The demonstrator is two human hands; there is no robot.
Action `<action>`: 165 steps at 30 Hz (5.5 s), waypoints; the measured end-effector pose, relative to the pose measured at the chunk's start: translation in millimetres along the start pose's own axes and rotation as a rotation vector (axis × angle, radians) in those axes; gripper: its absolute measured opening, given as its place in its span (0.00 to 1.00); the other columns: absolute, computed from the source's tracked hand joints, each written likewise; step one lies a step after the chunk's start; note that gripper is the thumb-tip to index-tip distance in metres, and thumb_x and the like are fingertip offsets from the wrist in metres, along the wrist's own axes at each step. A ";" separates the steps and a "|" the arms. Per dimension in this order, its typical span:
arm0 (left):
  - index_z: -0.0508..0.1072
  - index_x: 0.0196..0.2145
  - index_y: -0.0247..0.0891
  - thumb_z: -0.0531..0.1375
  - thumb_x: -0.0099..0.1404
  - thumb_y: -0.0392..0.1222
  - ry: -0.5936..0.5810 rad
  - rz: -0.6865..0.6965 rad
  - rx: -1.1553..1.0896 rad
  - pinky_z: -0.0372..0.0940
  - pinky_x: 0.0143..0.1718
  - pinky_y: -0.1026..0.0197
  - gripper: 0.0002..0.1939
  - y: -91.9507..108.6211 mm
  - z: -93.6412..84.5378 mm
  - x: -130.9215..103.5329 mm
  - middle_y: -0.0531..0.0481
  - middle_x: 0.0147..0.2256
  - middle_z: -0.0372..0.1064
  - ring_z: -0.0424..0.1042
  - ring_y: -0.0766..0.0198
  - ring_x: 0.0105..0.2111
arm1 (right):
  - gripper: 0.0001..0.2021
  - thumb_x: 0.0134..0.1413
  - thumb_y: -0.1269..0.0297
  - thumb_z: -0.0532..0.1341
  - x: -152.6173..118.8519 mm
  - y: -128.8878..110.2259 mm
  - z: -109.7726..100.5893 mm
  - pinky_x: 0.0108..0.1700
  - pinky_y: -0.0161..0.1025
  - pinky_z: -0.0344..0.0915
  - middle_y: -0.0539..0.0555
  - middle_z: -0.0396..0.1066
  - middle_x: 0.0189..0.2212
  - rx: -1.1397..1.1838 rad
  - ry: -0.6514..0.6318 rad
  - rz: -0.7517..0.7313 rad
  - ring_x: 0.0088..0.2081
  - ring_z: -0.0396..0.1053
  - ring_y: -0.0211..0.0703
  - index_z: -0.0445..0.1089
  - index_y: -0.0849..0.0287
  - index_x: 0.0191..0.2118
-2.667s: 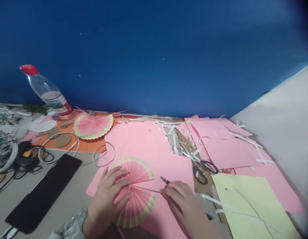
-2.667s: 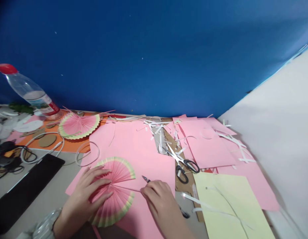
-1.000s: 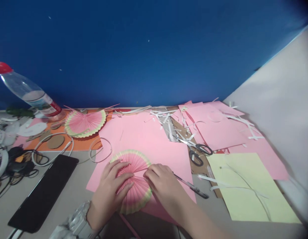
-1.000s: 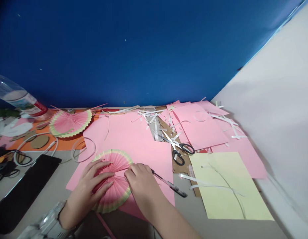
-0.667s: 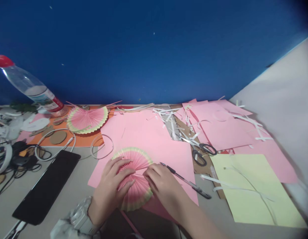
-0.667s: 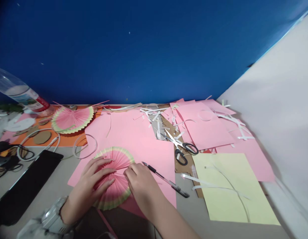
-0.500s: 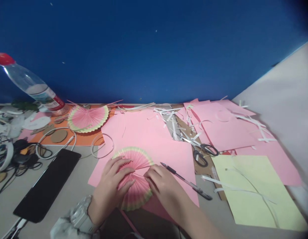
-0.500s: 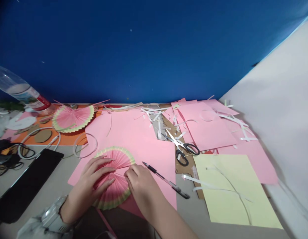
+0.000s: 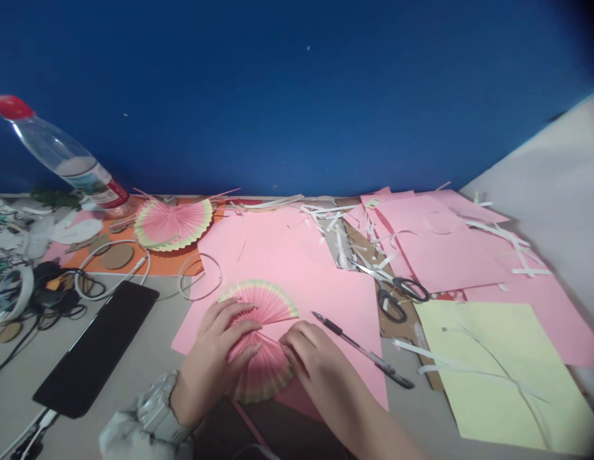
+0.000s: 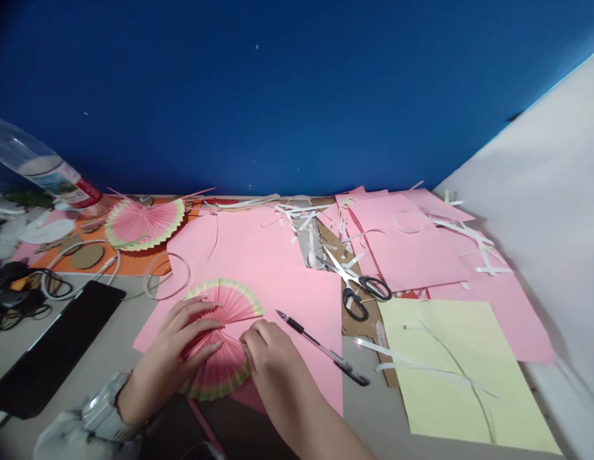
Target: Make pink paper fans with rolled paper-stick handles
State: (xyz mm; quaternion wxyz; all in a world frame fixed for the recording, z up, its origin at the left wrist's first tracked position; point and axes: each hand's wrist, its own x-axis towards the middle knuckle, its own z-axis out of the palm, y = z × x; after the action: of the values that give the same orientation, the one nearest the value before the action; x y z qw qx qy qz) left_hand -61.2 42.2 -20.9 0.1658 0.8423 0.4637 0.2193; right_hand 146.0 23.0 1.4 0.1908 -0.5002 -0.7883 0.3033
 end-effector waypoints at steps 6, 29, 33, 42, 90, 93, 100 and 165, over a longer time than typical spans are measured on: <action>0.71 0.43 0.46 0.60 0.63 0.39 0.005 0.004 -0.001 0.57 0.54 0.44 0.10 -0.4 -0.1 -0.3 0.47 0.51 0.62 0.55 0.52 0.55 | 0.09 0.56 0.82 0.57 -1.5 -1.0 1.0 0.38 0.40 0.64 0.54 0.67 0.32 0.007 -0.013 0.016 0.35 0.65 0.44 0.68 0.61 0.32; 0.73 0.44 0.48 0.58 0.64 0.37 -0.026 0.004 0.041 0.58 0.54 0.41 0.12 3.0 -3.1 0.6 0.47 0.56 0.58 0.54 0.49 0.56 | 0.11 0.56 0.82 0.55 0.7 0.5 2.9 0.38 0.40 0.65 0.53 0.68 0.32 0.021 -0.009 0.034 0.34 0.66 0.44 0.69 0.59 0.33; 0.73 0.44 0.47 0.58 0.64 0.37 -0.037 0.003 0.044 0.58 0.54 0.42 0.11 2.6 -2.9 0.5 0.47 0.56 0.59 0.54 0.50 0.56 | 0.10 0.56 0.81 0.56 -0.9 1.9 5.2 0.39 0.40 0.64 0.54 0.68 0.32 0.015 -0.024 0.033 0.35 0.66 0.45 0.70 0.59 0.34; 0.73 0.41 0.44 0.57 0.65 0.37 -0.068 -0.041 0.039 0.57 0.55 0.42 0.08 12.6 -10.0 5.3 0.45 0.55 0.60 0.55 0.50 0.56 | 0.09 0.56 0.80 0.57 0.0 4.5 6.4 0.37 0.37 0.62 0.53 0.69 0.31 -0.024 -0.063 0.051 0.34 0.65 0.42 0.70 0.60 0.32; 0.73 0.39 0.46 0.56 0.64 0.35 -0.074 -0.046 0.019 0.55 0.55 0.42 0.09 9.0 -5.9 3.8 0.48 0.54 0.59 0.53 0.51 0.56 | 0.04 0.53 0.72 0.60 8.1 4.6 9.7 0.31 0.38 0.54 0.54 0.67 0.30 -0.230 -0.078 -0.131 0.31 0.61 0.41 0.66 0.61 0.28; 0.74 0.39 0.46 0.56 0.65 0.35 -0.074 -0.049 0.012 0.55 0.55 0.42 0.09 9.0 -6.1 3.7 0.48 0.54 0.59 0.53 0.51 0.56 | 0.05 0.49 0.68 0.63 12.5 3.8 10.5 0.29 0.39 0.53 0.55 0.67 0.29 -0.275 -0.100 -0.169 0.30 0.60 0.43 0.67 0.62 0.28; 0.73 0.41 0.44 0.56 0.64 0.36 -0.068 -0.054 -0.019 0.54 0.56 0.42 0.10 8.7 -5.9 1.9 0.46 0.54 0.59 0.53 0.50 0.55 | 0.04 0.48 0.71 0.61 30.6 -6.7 12.7 0.32 0.41 0.54 0.58 0.69 0.32 -0.350 -0.132 -0.231 0.34 0.62 0.47 0.70 0.62 0.33; 0.67 0.50 0.46 0.52 0.66 0.32 -0.133 0.082 0.123 0.48 0.57 0.41 0.17 38.7 -18.7 0.3 0.48 0.50 0.65 0.58 0.53 0.52 | 0.05 0.56 0.70 0.55 -46.5 30.6 23.4 0.35 0.41 0.56 0.55 0.68 0.32 -0.146 0.264 0.107 0.33 0.64 0.46 0.68 0.58 0.35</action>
State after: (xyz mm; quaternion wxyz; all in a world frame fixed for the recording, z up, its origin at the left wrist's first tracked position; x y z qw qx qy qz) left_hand -43.4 24.0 13.7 0.1349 0.8819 0.4293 0.1405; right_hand 172.3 -16.1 -36.4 0.2394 -0.5893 -0.7488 0.1866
